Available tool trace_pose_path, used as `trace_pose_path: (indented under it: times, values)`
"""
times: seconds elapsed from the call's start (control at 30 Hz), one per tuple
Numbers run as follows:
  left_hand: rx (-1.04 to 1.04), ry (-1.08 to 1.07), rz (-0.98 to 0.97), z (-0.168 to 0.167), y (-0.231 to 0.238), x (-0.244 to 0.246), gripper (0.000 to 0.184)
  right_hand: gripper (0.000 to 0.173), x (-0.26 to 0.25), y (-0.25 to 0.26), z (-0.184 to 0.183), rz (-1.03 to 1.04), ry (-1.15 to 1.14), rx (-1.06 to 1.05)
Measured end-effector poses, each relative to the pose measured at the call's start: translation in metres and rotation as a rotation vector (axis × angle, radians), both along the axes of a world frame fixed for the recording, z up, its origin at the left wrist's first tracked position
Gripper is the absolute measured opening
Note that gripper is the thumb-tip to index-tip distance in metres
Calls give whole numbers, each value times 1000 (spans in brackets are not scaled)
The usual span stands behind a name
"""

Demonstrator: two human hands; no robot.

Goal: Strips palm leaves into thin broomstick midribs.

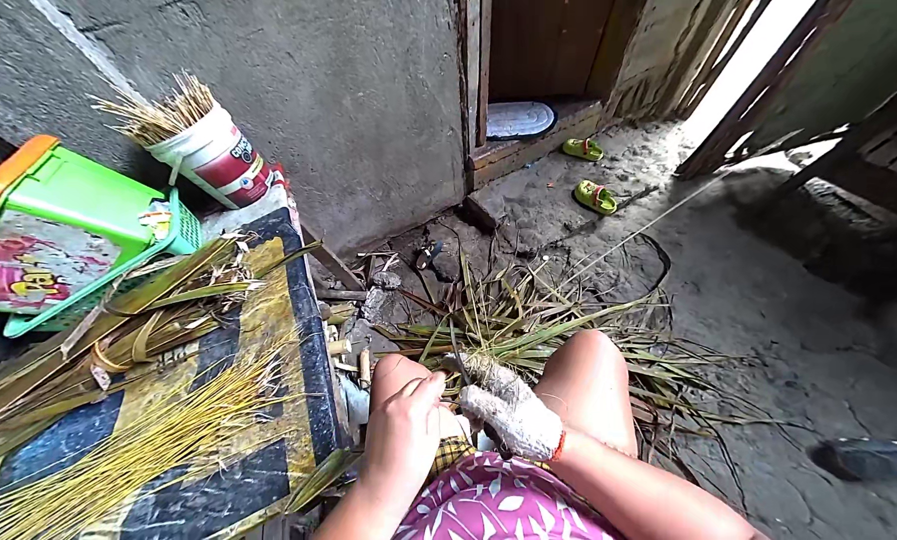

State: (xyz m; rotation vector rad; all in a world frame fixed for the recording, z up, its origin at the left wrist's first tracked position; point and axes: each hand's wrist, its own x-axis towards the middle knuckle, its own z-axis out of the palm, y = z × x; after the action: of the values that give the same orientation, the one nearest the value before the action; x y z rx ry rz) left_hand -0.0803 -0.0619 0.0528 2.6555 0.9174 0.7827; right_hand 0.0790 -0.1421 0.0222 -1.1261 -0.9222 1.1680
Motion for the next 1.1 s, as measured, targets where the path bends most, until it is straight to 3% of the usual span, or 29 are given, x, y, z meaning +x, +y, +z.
trace_pose_path:
  times: [0.23, 0.47, 0.53, 0.7, 0.8, 0.93, 1.1]
  values:
    - [216, 19, 20, 1, 3, -19, 31, 42, 25, 8, 11, -177, 187, 10]
    - [186, 22, 55, -1, 5, -34, 30, 27, 65, 16, 11, -479, 202, 35]
    - [145, 27, 67, -3, 4, -35, 30, 24, 63, 15, 13, -465, 195, 68]
    - [26, 14, 67, -1, 1, -27, 30, 55, 15, 4, 14, -69, 17, -26]
    - [-36, -11, 57, 2, -3, -21, 27, 46, -12, -1, 5, 157, -42, -33]
    - [-230, 1, 52, 1, 1, -28, 29, 40, -4, 5, 4, 97, 92, -26]
    - [-382, -14, 31, 1, 7, -42, 30, 42, 34, 13, 8, -206, 246, -42]
